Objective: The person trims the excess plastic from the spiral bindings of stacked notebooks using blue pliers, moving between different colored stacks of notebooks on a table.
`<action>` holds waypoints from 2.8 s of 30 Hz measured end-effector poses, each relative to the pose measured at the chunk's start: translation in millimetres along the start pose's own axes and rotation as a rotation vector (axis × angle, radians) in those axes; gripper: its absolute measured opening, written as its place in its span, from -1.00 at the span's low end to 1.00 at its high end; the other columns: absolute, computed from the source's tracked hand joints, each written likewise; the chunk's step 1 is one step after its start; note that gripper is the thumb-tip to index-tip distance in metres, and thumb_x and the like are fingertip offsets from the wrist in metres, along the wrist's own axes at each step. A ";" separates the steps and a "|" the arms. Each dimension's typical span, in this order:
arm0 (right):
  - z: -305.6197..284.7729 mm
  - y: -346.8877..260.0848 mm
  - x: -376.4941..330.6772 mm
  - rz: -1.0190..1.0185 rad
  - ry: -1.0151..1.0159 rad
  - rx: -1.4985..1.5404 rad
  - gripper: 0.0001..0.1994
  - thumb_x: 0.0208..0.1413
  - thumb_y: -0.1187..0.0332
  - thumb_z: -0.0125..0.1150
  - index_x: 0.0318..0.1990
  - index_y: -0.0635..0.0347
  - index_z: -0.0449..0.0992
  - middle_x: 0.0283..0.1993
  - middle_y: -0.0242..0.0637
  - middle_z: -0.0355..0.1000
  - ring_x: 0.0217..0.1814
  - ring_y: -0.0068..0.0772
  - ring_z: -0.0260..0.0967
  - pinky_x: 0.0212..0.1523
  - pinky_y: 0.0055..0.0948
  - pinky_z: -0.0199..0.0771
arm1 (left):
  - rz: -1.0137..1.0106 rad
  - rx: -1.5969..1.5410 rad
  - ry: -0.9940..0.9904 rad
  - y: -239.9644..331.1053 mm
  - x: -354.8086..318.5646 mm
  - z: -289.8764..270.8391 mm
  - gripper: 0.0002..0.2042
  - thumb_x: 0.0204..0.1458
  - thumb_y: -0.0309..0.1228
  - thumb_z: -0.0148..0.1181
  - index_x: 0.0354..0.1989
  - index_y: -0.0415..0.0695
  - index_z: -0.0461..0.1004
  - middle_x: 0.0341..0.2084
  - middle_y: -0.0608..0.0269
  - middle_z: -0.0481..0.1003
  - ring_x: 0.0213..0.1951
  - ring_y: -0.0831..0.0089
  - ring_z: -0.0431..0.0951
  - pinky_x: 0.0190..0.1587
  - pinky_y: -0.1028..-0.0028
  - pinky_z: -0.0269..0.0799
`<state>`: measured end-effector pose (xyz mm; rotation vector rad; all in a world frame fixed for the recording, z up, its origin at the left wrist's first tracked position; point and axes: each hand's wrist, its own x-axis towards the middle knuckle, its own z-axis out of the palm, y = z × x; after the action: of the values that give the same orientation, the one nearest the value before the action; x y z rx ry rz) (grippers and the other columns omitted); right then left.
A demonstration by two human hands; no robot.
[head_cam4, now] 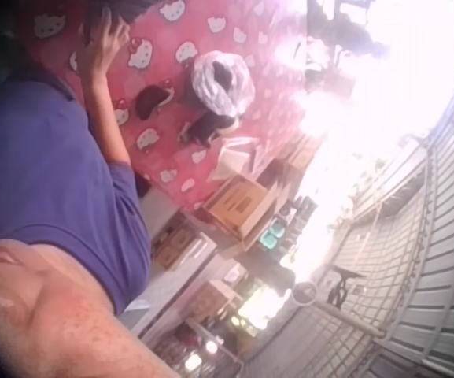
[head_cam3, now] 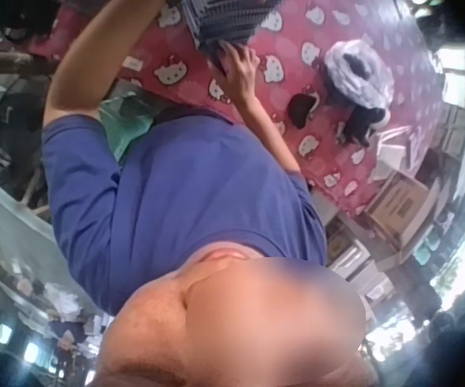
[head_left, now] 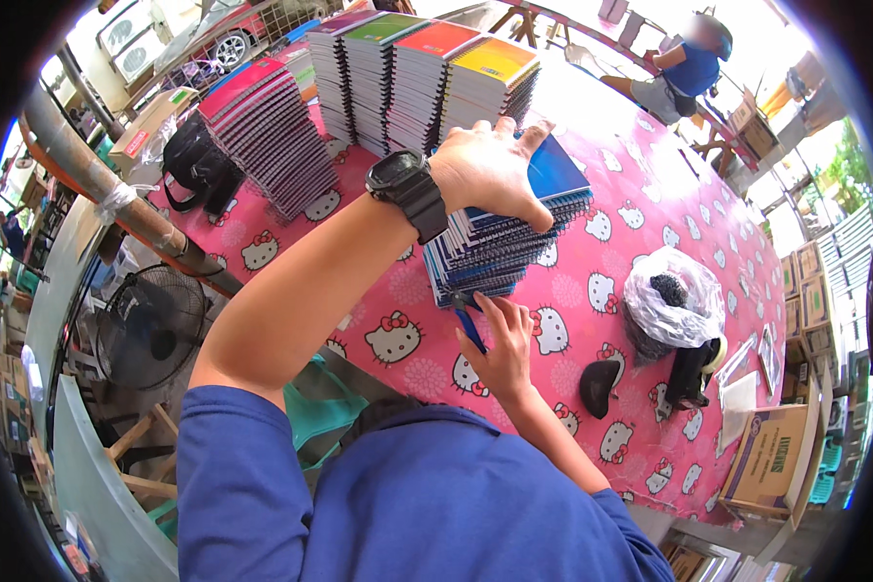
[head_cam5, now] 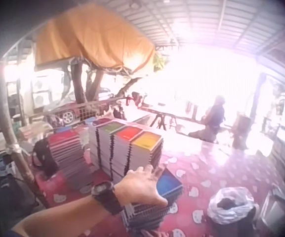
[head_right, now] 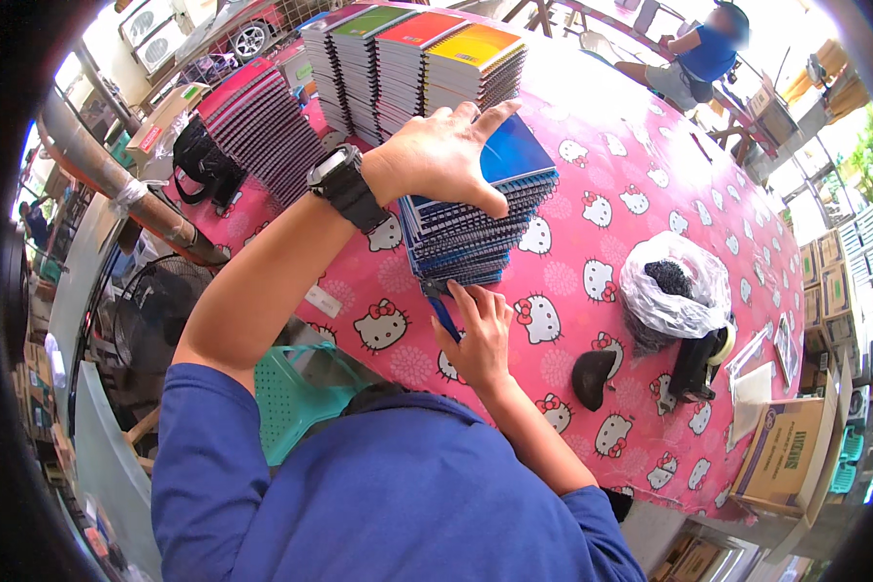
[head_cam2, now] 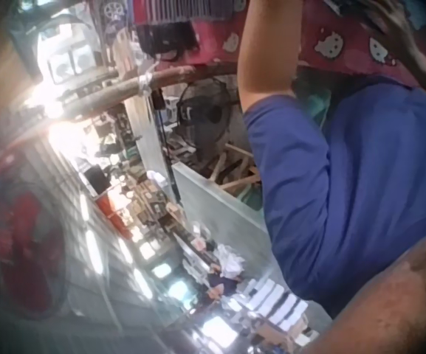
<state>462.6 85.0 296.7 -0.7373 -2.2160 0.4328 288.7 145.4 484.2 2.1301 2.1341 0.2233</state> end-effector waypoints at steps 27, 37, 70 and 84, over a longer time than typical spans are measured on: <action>-3.8 10.1 8.4 0.954 -0.518 1.361 -0.62 0.08 0.39 0.14 0.00 0.47 0.35 -0.16 -0.16 0.48 -0.23 -0.51 0.37 -0.18 -0.49 0.37 | -0.006 -0.034 0.011 -5.6 -3.9 0.6 0.06 -0.37 0.07 0.26 0.36 0.00 -0.15 0.14 -0.18 0.20 0.15 -0.08 0.25 0.16 0.14 0.23; 8.2 60.0 -73.6 0.248 -0.065 -0.223 -0.38 -0.14 0.17 0.31 0.14 0.07 0.30 0.04 -0.29 0.28 0.13 -0.25 0.15 0.12 -0.13 0.05 | 0.045 0.017 0.060 -4.8 -4.9 2.1 0.16 -0.43 0.09 0.35 0.38 0.05 -0.24 0.04 -0.12 0.26 0.05 -0.07 0.32 0.09 0.09 0.26; -32.7 64.9 -69.7 0.926 -0.192 1.015 -0.68 0.21 0.19 0.04 -0.01 0.21 0.32 -0.34 -0.35 0.39 -0.35 -0.58 0.35 -0.31 -0.55 0.36 | 0.016 0.183 -0.083 21.6 -3.1 -10.6 0.15 -0.40 0.08 0.36 0.39 0.09 -0.25 0.26 -0.12 0.02 0.19 -0.08 0.17 0.14 -0.04 0.17; -232.0 95.4 -21.8 0.260 1.072 1.304 -0.56 0.18 -0.02 -0.05 0.02 0.11 0.32 -0.11 -0.22 0.42 -0.08 -0.29 0.36 -0.08 -0.17 0.37 | 0.104 -0.169 0.076 -4.8 5.1 -12.2 0.20 -0.39 0.42 0.19 0.39 0.03 -0.24 0.32 -0.11 -0.09 0.30 -0.16 0.00 0.24 -0.04 0.03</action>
<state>682.9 163.4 390.2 -0.3283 -0.5597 1.1057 281.7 150.2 495.4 2.1678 1.9664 0.4836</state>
